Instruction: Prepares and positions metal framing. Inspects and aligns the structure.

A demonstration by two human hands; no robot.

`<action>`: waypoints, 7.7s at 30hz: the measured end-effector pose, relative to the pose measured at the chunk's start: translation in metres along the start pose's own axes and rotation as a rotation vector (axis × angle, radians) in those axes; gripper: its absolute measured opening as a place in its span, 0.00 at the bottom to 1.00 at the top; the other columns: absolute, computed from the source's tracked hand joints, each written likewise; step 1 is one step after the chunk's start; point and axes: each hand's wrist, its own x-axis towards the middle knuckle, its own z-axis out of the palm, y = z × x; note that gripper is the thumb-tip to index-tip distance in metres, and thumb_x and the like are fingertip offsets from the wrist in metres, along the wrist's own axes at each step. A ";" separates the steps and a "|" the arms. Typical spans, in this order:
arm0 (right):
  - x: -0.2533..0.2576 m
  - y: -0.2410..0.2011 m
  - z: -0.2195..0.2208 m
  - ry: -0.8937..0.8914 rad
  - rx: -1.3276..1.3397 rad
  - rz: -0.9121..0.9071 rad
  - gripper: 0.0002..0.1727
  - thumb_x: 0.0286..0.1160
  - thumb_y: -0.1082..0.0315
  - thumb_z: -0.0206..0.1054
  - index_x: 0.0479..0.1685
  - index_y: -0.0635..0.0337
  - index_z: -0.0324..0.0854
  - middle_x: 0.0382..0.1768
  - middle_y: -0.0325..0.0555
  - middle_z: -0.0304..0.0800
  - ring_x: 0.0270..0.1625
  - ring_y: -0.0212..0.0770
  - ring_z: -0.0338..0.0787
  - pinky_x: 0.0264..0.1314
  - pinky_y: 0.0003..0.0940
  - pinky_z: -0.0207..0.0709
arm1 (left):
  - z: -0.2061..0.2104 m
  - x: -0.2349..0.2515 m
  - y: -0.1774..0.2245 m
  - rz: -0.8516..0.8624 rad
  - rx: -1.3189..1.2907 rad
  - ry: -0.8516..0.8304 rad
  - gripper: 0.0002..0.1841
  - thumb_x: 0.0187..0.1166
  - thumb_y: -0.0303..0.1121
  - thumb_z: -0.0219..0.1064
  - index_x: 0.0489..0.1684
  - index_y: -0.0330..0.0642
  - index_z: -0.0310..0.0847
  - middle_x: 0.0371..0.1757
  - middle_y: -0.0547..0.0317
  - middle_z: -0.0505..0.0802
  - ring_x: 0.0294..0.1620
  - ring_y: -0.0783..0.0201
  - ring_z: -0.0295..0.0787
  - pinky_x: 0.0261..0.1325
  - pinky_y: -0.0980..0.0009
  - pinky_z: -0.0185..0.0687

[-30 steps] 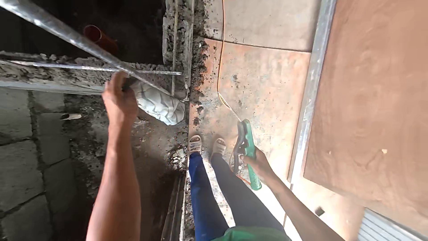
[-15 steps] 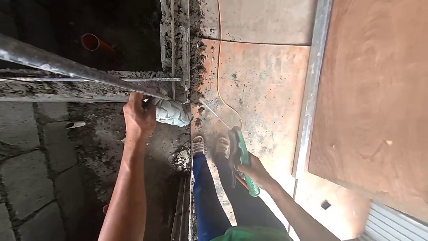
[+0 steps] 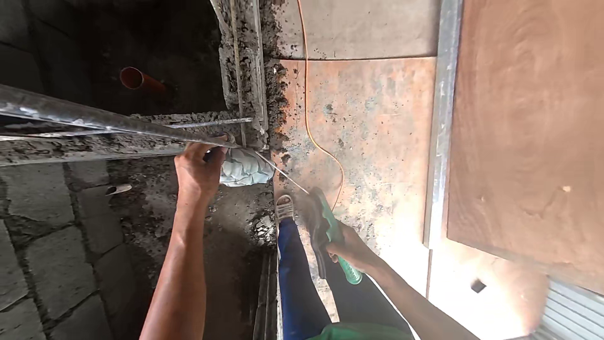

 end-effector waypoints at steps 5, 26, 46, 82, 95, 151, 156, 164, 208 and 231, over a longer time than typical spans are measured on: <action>0.006 -0.008 0.009 0.020 -0.027 0.006 0.30 0.63 0.60 0.76 0.66 0.56 0.73 0.35 0.43 0.88 0.24 0.39 0.88 0.27 0.37 0.88 | 0.001 -0.007 0.007 0.055 0.058 0.026 0.10 0.85 0.33 0.67 0.55 0.43 0.92 0.54 0.48 0.93 0.54 0.56 0.91 0.61 0.55 0.84; 0.009 0.018 0.038 0.052 -0.003 0.039 0.30 0.65 0.58 0.77 0.67 0.56 0.73 0.36 0.43 0.88 0.24 0.38 0.88 0.26 0.35 0.87 | 0.002 0.006 0.005 -0.171 0.046 0.019 0.13 0.81 0.40 0.71 0.53 0.41 0.86 0.42 0.53 0.94 0.43 0.62 0.92 0.52 0.53 0.86; -0.005 0.022 0.030 0.214 0.142 0.059 0.32 0.61 0.60 0.78 0.66 0.59 0.73 0.32 0.48 0.87 0.24 0.43 0.88 0.26 0.39 0.87 | -0.025 0.032 0.007 0.040 0.211 -0.143 0.11 0.79 0.26 0.66 0.54 0.45 0.89 0.55 0.48 0.94 0.61 0.45 0.88 0.67 0.39 0.77; -0.015 0.051 -0.039 0.334 0.330 0.059 0.25 0.66 0.63 0.72 0.61 0.64 0.72 0.26 0.48 0.83 0.21 0.43 0.86 0.24 0.37 0.85 | -0.014 -0.010 0.009 -0.084 -0.268 -0.103 0.18 0.82 0.30 0.69 0.69 0.49 0.85 0.61 0.63 0.94 0.52 0.74 0.92 0.57 0.72 0.89; -0.004 0.043 0.002 0.196 0.158 0.115 0.32 0.58 0.59 0.78 0.65 0.59 0.74 0.34 0.48 0.88 0.25 0.44 0.89 0.27 0.40 0.87 | -0.010 -0.006 0.004 0.071 0.176 0.003 0.15 0.86 0.42 0.67 0.51 0.38 0.90 0.50 0.44 0.93 0.50 0.50 0.91 0.57 0.48 0.84; 0.274 -0.058 0.134 0.715 0.028 -0.157 0.56 0.56 0.43 0.86 0.84 0.49 0.54 0.58 0.62 0.83 0.51 0.58 0.88 0.50 0.59 0.84 | -0.007 0.005 0.000 0.109 0.097 -0.010 0.09 0.86 0.35 0.66 0.49 0.42 0.92 0.45 0.55 0.95 0.49 0.65 0.92 0.56 0.61 0.86; 0.275 -0.056 0.133 0.710 0.004 -0.182 0.56 0.55 0.45 0.87 0.83 0.52 0.55 0.57 0.61 0.84 0.50 0.56 0.89 0.50 0.57 0.85 | -0.007 0.004 0.000 0.104 0.089 -0.013 0.10 0.86 0.36 0.66 0.49 0.41 0.92 0.46 0.54 0.94 0.49 0.64 0.91 0.56 0.60 0.86; 0.277 -0.057 0.133 0.691 0.041 -0.176 0.57 0.54 0.45 0.88 0.83 0.50 0.55 0.59 0.61 0.83 0.51 0.55 0.88 0.51 0.57 0.84 | -0.005 0.003 -0.004 0.100 0.081 -0.007 0.11 0.86 0.36 0.66 0.50 0.42 0.92 0.46 0.55 0.94 0.49 0.66 0.91 0.56 0.63 0.86; 0.277 -0.074 0.125 0.700 -0.071 -0.153 0.59 0.52 0.42 0.86 0.85 0.58 0.57 0.59 0.59 0.86 0.54 0.52 0.91 0.57 0.54 0.86 | 0.005 -0.001 0.004 0.066 0.089 0.116 0.12 0.83 0.40 0.65 0.45 0.44 0.93 0.43 0.58 0.96 0.47 0.68 0.94 0.54 0.67 0.89; 0.207 -0.045 0.063 0.635 -0.205 -0.118 0.40 0.69 0.53 0.79 0.78 0.58 0.65 0.41 0.55 0.89 0.35 0.50 0.91 0.39 0.52 0.88 | 0.001 -0.002 0.002 0.039 0.048 0.044 0.12 0.85 0.40 0.66 0.49 0.44 0.93 0.45 0.57 0.95 0.46 0.65 0.93 0.54 0.63 0.89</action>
